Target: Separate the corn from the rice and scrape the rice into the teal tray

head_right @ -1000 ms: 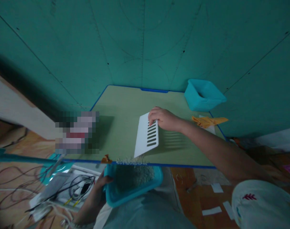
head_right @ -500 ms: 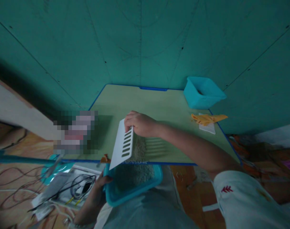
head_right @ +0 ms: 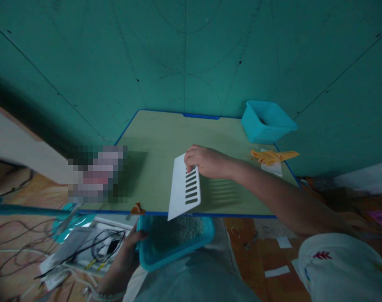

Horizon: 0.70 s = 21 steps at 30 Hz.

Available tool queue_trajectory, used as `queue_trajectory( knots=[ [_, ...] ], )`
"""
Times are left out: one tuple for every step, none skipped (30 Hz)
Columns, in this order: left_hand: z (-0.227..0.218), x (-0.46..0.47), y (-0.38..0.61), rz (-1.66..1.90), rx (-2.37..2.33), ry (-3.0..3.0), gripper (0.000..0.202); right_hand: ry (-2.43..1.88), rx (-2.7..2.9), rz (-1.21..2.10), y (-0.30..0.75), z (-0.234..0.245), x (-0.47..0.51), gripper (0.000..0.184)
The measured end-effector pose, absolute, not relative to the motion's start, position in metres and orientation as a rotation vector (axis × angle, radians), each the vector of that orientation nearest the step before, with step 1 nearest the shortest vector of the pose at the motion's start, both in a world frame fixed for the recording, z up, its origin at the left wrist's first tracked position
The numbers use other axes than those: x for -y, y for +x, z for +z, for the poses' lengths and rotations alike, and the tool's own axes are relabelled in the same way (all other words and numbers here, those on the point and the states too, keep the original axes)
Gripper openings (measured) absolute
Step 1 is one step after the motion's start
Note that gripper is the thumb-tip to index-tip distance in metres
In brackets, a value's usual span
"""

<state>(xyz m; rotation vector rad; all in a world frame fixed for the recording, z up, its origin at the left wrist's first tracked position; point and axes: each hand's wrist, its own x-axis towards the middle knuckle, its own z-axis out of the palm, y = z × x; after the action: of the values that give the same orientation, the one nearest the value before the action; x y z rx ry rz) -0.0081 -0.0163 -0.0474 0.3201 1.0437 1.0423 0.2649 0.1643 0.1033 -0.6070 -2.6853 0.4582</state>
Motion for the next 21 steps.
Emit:
queue_trajectory(
  knots=[
    [-0.048,0.016,-0.008,1.047,-1.041,0.322,0.05,-0.616,2.687,0.46,0.27,0.104,-0.164,0.032],
    [-0.048,0.016,-0.008,1.047,-1.033,0.325,0.05,-0.626,2.69,0.463,0.274,0.104,-0.163,0.032],
    [-0.048,0.016,-0.008,1.046,-1.024,0.328,0.047,-0.635,2.693,0.467,0.278,0.105,-0.163,0.032],
    [-0.048,0.016,-0.007,1.043,-1.017,0.327,0.044,-0.645,2.694,0.471,0.282,0.105,-0.162,0.032],
    [-0.047,0.016,-0.007,1.042,-1.014,0.324,0.04,-0.649,2.691,0.474,0.285,0.106,-0.161,0.032],
    [-0.047,0.016,-0.006,1.044,-1.013,0.323,0.038,-0.654,2.683,0.476,0.288,0.107,-0.16,0.032],
    [-0.046,0.015,-0.005,1.048,-1.017,0.32,0.037,-0.66,2.672,0.478,0.29,0.108,-0.159,0.032],
    [-0.046,0.015,-0.004,1.054,-1.03,0.314,0.038,-0.672,2.655,0.482,0.292,0.11,-0.159,0.032],
    [-0.047,0.013,-0.003,1.061,-1.049,0.307,0.04,-0.69,2.631,0.49,0.294,0.112,-0.159,0.032],
    [-0.048,0.012,-0.002,1.064,-1.071,0.301,0.043,-0.717,2.598,0.501,0.295,0.115,-0.16,0.032],
    [-0.049,0.01,-0.002,1.063,-1.096,0.294,0.046,-0.753,2.555,0.513,0.297,0.118,-0.163,0.031],
    [-0.049,0.009,-0.001,1.058,-1.12,0.287,0.048,-0.799,2.507,0.526,0.3,0.123,-0.166,0.031],
    [-0.05,0.007,-0.001,1.048,-1.139,0.283,0.05,-0.857,2.46,0.541,0.302,0.127,-0.171,0.03],
    [-0.05,0.005,0.0,1.036,-1.146,0.281,0.051,-0.93,2.413,0.557,0.305,0.132,-0.178,0.028],
    [-0.05,0.004,0.001,1.025,-1.146,0.279,0.05,-1.013,2.367,0.575,0.307,0.136,-0.186,0.027],
    [-0.05,0.003,0.002,1.017,-1.145,0.278,0.049,-1.101,2.324,0.602,0.31,0.14,-0.195,0.025],
    [-0.049,0.002,0.003,1.011,-1.147,0.28,0.048,-1.181,2.28,0.634,0.312,0.143,-0.205,0.022],
    [-0.047,0.002,0.003,1.009,-1.149,0.284,0.046,-1.242,2.233,0.673,0.314,0.145,-0.216,0.019],
    [-0.046,0.002,0.004,1.011,-1.152,0.287,0.045,-1.277,2.198,0.728,0.315,0.146,-0.227,0.018],
    [-0.044,0.002,0.005,1.014,-1.152,0.289,0.046,-1.301,2.171,0.784,0.317,0.145,-0.237,0.018],
    [-0.043,0.002,0.005,1.015,-1.149,0.29,0.046,-1.321,2.145,0.841,0.317,0.143,-0.247,0.02]
  ],
)
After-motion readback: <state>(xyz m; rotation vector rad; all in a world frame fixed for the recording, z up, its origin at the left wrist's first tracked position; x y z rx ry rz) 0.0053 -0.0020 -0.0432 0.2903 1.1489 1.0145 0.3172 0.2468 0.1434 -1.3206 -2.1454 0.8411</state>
